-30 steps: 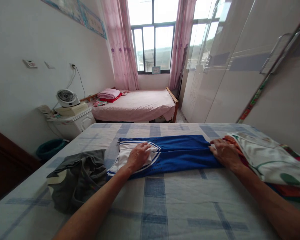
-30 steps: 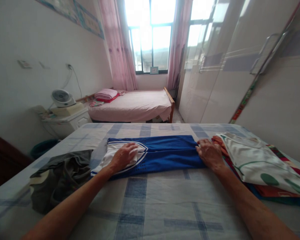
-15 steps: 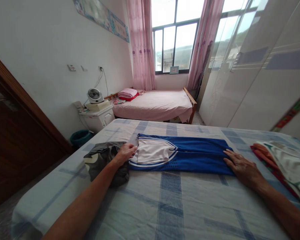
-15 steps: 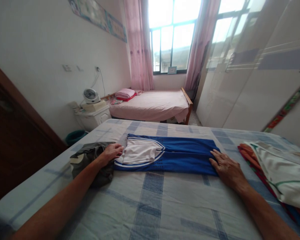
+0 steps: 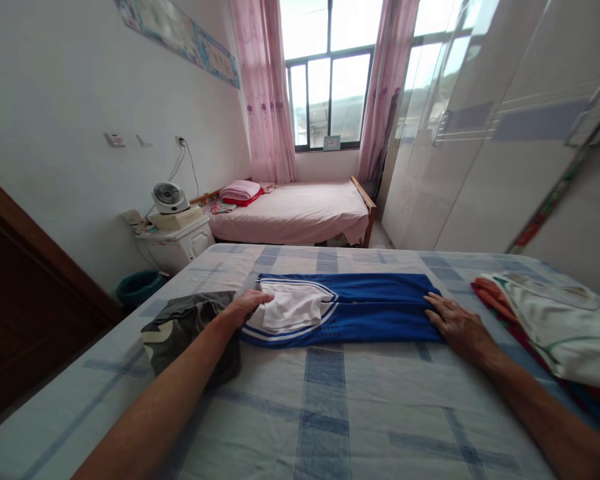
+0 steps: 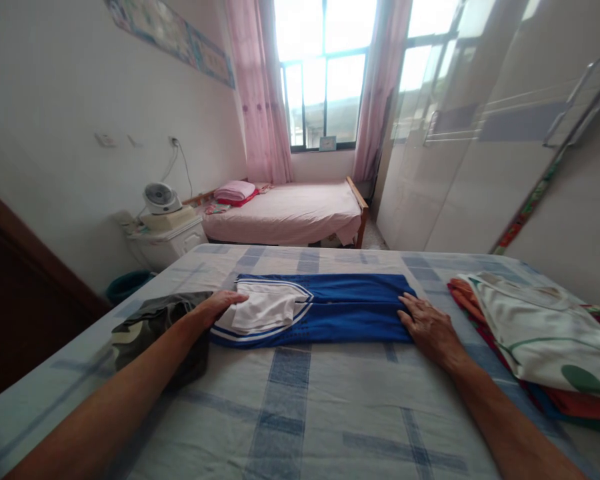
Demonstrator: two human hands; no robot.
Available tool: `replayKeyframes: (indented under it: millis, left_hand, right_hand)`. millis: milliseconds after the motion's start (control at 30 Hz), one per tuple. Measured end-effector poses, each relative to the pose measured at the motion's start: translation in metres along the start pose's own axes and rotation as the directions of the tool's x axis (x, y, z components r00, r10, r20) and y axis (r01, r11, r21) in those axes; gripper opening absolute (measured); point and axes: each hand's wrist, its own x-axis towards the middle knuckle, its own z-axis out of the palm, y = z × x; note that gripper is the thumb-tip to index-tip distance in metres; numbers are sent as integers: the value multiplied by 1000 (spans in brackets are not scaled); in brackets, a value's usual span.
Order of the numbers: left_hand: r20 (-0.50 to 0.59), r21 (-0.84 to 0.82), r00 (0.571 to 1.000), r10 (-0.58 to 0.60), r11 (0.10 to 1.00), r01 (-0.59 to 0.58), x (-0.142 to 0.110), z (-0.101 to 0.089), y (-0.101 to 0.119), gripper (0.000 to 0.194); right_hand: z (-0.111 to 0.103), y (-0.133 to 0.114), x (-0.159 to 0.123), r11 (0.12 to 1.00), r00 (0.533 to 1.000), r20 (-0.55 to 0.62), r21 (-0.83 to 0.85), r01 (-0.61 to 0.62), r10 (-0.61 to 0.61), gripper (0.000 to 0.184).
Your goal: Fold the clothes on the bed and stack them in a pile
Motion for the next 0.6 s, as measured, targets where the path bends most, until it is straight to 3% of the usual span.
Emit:
replayKeyframes:
  millis: [167, 300, 400, 467, 600]
  left_hand:
    - [100, -111, 994, -36, 993, 47, -4, 0, 2, 28]
    - [245, -128, 969, -11, 991, 43, -16, 6, 8, 38]
    - [246, -128, 969, 8, 991, 24, -24, 11, 12, 43]
    - [218, -139, 976, 22, 990, 9, -27, 13, 15, 44]
    - [175, -141, 976, 128, 984, -104, -32, 27, 32, 40]
  right_hand:
    - [-22, -35, 15, 997, 996, -69, -26, -66, 65, 49]
    - [-39, -101, 45, 989, 992, -68, 95, 112, -105, 51]
    - [-29, -147, 60, 970, 986, -11, 181, 163, -164, 52]
    - [-14, -165, 63, 959, 982, 80, 239, 149, -173, 52]
    - [1, -164, 63, 891, 958, 211, 446, 83, -195, 54]
